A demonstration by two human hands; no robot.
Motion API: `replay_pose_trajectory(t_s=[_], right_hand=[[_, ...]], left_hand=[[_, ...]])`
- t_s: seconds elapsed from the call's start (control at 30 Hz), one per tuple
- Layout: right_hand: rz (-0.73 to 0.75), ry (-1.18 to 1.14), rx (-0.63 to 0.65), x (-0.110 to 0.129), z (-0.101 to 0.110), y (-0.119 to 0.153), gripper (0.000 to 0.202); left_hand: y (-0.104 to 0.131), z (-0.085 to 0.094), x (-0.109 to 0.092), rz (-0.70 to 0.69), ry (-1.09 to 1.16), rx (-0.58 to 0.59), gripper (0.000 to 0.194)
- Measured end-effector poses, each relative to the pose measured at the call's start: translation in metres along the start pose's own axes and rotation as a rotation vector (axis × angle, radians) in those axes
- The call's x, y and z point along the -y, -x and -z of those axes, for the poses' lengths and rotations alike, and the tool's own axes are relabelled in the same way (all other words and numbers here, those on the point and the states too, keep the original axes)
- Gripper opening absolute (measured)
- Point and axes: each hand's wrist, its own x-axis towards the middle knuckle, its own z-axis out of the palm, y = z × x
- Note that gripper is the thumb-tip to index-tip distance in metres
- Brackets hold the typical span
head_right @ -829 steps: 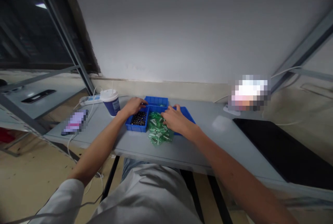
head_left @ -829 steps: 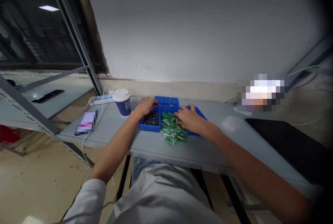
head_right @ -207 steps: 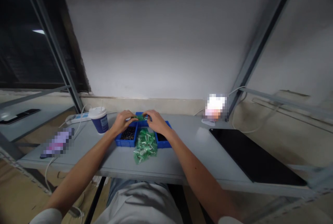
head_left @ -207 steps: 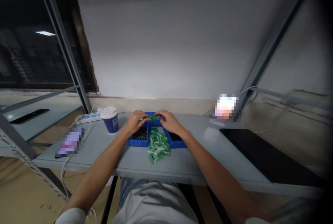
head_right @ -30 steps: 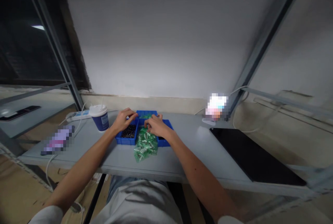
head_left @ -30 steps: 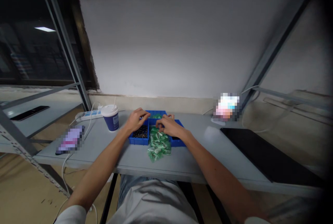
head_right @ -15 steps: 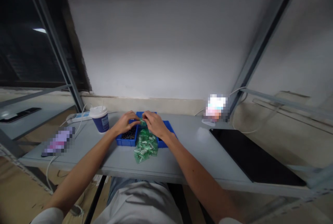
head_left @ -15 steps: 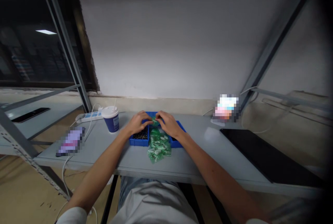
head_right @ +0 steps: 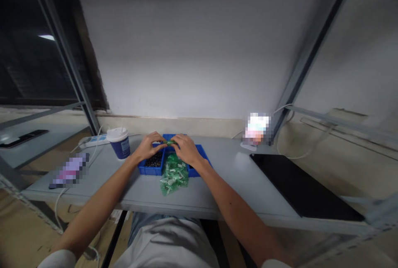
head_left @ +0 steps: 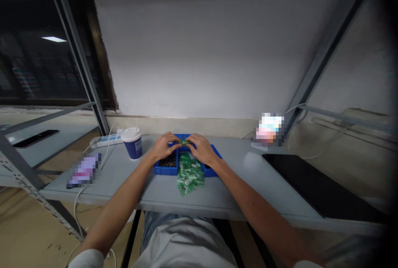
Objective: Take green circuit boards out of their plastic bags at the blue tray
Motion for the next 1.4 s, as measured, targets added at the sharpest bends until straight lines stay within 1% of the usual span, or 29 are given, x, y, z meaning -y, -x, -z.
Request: replay_pose_trajectory(t_s=[0.17,0.33,0.5,0.63,0.77,0.83,0.97,1.13,1.2,1.27,1.3,1.4], right_hand=[[0.006,0.017,0.002,0.0021,-0.0021,0.0007,0.012],[0.024,0.015,-0.006,0.0013,-0.0032,0.001,0.011],[0.011,0.009,-0.027,-0.0009,-0.0045,0.0011,0.012],[-0.024,-0.001,-0.022,-0.0001,-0.0059,0.001,0.017],[-0.016,0.013,-0.04,-0.0023,-0.0066,0.0009,0.01],[-0.002,0.009,-0.037,-0.0032,-0.0062,0.0009,0.007],[0.008,-0.002,-0.021,-0.0008,-0.0046,0.001,0.007],[-0.074,0.003,-0.02,0.0046,-0.0016,0.0005,0.019],[-0.09,0.042,-0.007,0.0047,-0.0002,0.0001,0.016],[-0.085,0.065,0.012,0.0039,0.0006,-0.0001,0.011],[-0.073,0.069,0.022,0.0033,0.0006,-0.0001,0.012],[-0.014,0.067,0.043,0.002,-0.0014,0.0005,0.016]], left_hand=[[0.0,0.0017,-0.001,-0.032,0.009,-0.019,0.02],[-0.001,0.0017,0.0012,-0.075,0.007,-0.011,0.018],[-0.0007,-0.0011,0.0042,-0.031,-0.021,-0.005,0.017],[0.0003,-0.0008,0.0048,-0.022,-0.029,-0.003,0.017],[-0.0001,-0.0007,0.0039,-0.035,-0.013,-0.004,0.017],[-0.0005,-0.0012,0.0037,-0.041,-0.01,0.006,0.021],[-0.0003,-0.0021,0.003,-0.061,-0.006,0.031,0.023],[0.0008,-0.0025,-0.0002,-0.022,-0.017,0.004,0.021],[0.0009,-0.0032,-0.0012,0.013,-0.035,-0.033,0.02],[0.0009,-0.0041,-0.0011,0.027,-0.045,-0.057,0.018],[0.0009,-0.0046,-0.0008,0.026,-0.044,-0.055,0.016],[0.0012,-0.0057,0.0012,0.02,-0.024,-0.02,0.011]])
